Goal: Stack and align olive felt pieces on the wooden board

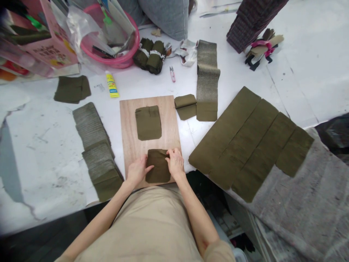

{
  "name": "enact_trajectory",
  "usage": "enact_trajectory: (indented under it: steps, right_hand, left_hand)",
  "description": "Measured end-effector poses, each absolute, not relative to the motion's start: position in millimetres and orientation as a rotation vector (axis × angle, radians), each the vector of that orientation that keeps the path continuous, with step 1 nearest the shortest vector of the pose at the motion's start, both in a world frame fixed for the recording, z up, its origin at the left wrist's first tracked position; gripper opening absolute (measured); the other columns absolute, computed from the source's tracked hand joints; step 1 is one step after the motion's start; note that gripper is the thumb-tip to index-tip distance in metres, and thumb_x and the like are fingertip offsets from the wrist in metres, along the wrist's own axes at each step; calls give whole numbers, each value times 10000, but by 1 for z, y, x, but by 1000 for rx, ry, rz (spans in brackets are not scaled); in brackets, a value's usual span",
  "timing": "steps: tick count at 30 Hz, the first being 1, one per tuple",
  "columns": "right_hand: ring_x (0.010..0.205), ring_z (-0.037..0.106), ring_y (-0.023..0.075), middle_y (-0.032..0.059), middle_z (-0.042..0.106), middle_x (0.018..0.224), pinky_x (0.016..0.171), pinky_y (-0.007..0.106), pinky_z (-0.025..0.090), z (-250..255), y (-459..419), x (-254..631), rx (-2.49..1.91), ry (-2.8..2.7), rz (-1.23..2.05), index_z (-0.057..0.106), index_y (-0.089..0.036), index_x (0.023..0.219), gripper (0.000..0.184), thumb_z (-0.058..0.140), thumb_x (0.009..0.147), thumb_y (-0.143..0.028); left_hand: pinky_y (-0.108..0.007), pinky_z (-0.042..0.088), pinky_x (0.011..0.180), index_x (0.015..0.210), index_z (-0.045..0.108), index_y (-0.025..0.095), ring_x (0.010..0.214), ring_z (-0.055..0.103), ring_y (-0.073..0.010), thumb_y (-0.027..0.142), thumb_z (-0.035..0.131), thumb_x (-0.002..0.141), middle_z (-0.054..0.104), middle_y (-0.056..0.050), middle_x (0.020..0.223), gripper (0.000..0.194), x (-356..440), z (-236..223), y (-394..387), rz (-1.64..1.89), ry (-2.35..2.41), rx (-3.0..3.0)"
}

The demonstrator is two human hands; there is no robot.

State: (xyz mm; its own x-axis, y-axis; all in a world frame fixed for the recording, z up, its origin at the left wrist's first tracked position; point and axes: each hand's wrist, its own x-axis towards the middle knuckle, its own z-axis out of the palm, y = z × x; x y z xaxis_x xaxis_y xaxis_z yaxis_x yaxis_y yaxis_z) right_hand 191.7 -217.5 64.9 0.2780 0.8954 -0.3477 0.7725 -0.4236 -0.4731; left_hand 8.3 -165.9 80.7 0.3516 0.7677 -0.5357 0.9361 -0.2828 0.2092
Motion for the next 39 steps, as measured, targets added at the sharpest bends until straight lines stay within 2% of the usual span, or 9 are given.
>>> enact_trajectory:
  steps: [4, 7, 12, 14, 18, 21, 27, 32, 39]
  right_hand:
    - [819, 508, 169, 9, 520, 899, 649, 269, 375, 63, -217, 193, -2282, -1599, 858, 560, -236, 858, 118, 629, 798, -162]
    - [839, 492, 180, 5, 537, 869, 673, 276, 368, 62, -220, 193, -2195, -1683, 818, 534, -232, 820, 139, 604, 790, -115]
    - [835, 483, 184, -1, 561, 848, 702, 287, 361, 63, -224, 192, -2061, -1783, 790, 504, -228, 825, 213, 554, 750, -35]
    - [817, 489, 183, -2, 564, 834, 700, 289, 365, 62, -225, 192, -2059, -1758, 790, 505, -228, 840, 223, 539, 743, -30]
    - [834, 518, 187, 10, 588, 869, 735, 298, 392, 58, -227, 192, -2048, -1665, 807, 529, -225, 929, 249, 517, 754, -48]
    - [869, 549, 186, 23, 613, 922, 774, 305, 412, 57, -229, 192, -2023, -1595, 845, 542, -220, 996, 275, 509, 770, -68]
    - [836, 598, 190, 41, 643, 909, 722, 288, 423, 64, -230, 190, -2247, -1525, 886, 557, -211, 988, 119, 531, 877, -244]
    - [819, 621, 188, 41, 660, 888, 708, 280, 423, 66, -226, 186, -2399, -1510, 906, 575, -213, 958, 95, 551, 884, -269]
    - [804, 638, 182, 22, 675, 885, 701, 276, 432, 63, -224, 185, -2425, -1463, 933, 584, -231, 981, 131, 599, 855, -265]
  left_hand:
    - [-331, 464, 826, 1198, 461, 171, 1017, 560, -244, 290, 623, 824, 558, -111, 1125, 425, 15, 82, -158, -187, 1405, 2282]
    - [-371, 435, 911, 1218, 478, 182, 1106, 489, -265, 216, 662, 785, 512, -116, 1182, 472, 19, 83, -149, -81, 1285, 2396]
    - [-380, 431, 877, 1022, 594, 198, 1040, 473, -261, 159, 704, 735, 533, -91, 1083, 310, 23, 84, -139, -146, 1083, 2494]
    - [-379, 434, 837, 958, 602, 198, 991, 480, -256, 169, 699, 741, 543, -79, 1012, 240, 23, 85, -138, -188, 1057, 2491]
    - [-385, 422, 832, 1023, 583, 193, 992, 475, -254, 194, 695, 754, 548, -80, 1020, 292, 25, 86, -132, -206, 1049, 2478]
    - [-388, 415, 838, 964, 592, 188, 999, 486, -260, 203, 707, 743, 572, -75, 977, 250, 27, 85, -125, -261, 971, 2477]
    - [-337, 426, 809, 865, 611, 184, 906, 581, -235, 259, 667, 789, 639, -81, 908, 121, 26, 83, -121, -440, 1004, 2332]
    - [-279, 429, 702, 987, 613, 207, 839, 643, -213, 388, 541, 876, 692, -74, 919, 225, 21, 84, -132, -541, 1273, 2074]
    - [-240, 358, 547, 824, 624, 183, 662, 631, -173, 466, 489, 878, 675, -44, 707, 318, 11, 74, -140, -463, 1352, 1884]
